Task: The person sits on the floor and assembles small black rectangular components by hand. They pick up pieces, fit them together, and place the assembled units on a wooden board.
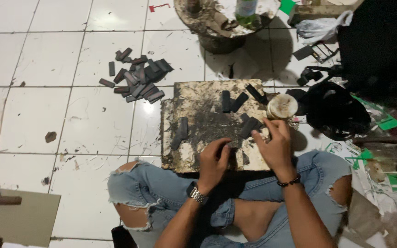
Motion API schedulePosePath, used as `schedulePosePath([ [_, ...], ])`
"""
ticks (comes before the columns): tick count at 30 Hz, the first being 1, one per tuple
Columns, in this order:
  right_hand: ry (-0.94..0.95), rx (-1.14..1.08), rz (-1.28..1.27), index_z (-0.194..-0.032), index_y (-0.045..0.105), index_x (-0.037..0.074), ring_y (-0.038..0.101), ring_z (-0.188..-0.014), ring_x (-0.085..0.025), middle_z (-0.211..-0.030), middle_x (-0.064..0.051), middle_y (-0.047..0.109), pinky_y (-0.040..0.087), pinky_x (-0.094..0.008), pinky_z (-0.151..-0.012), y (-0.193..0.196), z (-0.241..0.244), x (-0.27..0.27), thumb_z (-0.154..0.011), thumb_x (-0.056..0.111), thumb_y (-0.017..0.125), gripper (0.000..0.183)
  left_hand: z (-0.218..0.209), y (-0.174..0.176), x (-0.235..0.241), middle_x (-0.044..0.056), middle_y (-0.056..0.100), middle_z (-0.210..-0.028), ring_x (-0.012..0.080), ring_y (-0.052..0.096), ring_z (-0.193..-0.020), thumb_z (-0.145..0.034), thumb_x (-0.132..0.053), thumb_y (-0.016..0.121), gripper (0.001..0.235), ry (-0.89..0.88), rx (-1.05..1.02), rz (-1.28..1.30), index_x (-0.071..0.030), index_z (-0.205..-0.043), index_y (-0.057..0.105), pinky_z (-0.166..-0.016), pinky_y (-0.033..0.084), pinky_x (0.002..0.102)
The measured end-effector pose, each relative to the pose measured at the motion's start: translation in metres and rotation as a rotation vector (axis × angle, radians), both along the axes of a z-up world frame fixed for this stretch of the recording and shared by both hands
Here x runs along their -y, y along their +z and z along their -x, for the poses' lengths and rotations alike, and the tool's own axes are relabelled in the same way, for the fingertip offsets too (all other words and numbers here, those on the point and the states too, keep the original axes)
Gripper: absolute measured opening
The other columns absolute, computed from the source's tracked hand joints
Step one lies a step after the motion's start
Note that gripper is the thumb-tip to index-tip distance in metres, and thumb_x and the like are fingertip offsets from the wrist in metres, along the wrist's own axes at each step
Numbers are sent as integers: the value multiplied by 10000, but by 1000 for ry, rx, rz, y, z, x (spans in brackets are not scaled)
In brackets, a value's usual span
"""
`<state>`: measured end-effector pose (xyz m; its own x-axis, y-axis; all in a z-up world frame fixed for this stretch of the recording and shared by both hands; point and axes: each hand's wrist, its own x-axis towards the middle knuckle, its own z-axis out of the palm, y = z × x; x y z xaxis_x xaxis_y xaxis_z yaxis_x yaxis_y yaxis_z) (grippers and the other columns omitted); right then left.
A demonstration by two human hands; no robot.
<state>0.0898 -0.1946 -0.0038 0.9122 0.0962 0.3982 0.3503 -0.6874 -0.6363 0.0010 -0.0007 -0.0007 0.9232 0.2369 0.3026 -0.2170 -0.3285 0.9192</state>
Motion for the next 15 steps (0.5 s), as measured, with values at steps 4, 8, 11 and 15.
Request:
schedulePosePath([
  [4, 42, 45, 65, -1207, 731, -11, 626, -1002, -432, -1045, -192, 603, 490, -497, -894, 4, -4, -9, -833, 292, 865, 499, -3, 4, 1, 165, 767, -963, 410, 731, -923, -960, -38, 629, 189, 8, -10, -10, -58, -1107, 746, -812, 568, 454],
  [8, 30, 42, 143, -1159, 735, 13, 601, -993, -365, -1037, -129, 571, 476, -463, -898, 12, -8, -20, -822, 303, 869, 464, -3, 8, 3, 137, 766, -935, 384, 737, -891, -965, -59, 634, 180, 13, -15, -28, -85, -1096, 754, -790, 573, 430],
  [11, 20, 87, 152, -1144, 727, 98, 589, -1017, -304, -1063, -71, 555, 467, -424, -922, -7, -11, -19, -814, 285, 880, 409, -6, 3, 3, 130, 769, -923, 384, 739, -880, -962, -60, 638, 169, 13, -2, -38, -91, -1074, 760, -777, 573, 437],
  [15, 37, 67, 106, -1174, 677, 72, 579, -1034, -364, -1123, -114, 563, 469, -470, -918, 6, -6, -23, -805, 235, 881, 452, -4, 4, 3, 127, 768, -915, 376, 740, -872, -959, -60, 643, 171, 20, -1, -31, -95, -1079, 759, -773, 574, 432],
])
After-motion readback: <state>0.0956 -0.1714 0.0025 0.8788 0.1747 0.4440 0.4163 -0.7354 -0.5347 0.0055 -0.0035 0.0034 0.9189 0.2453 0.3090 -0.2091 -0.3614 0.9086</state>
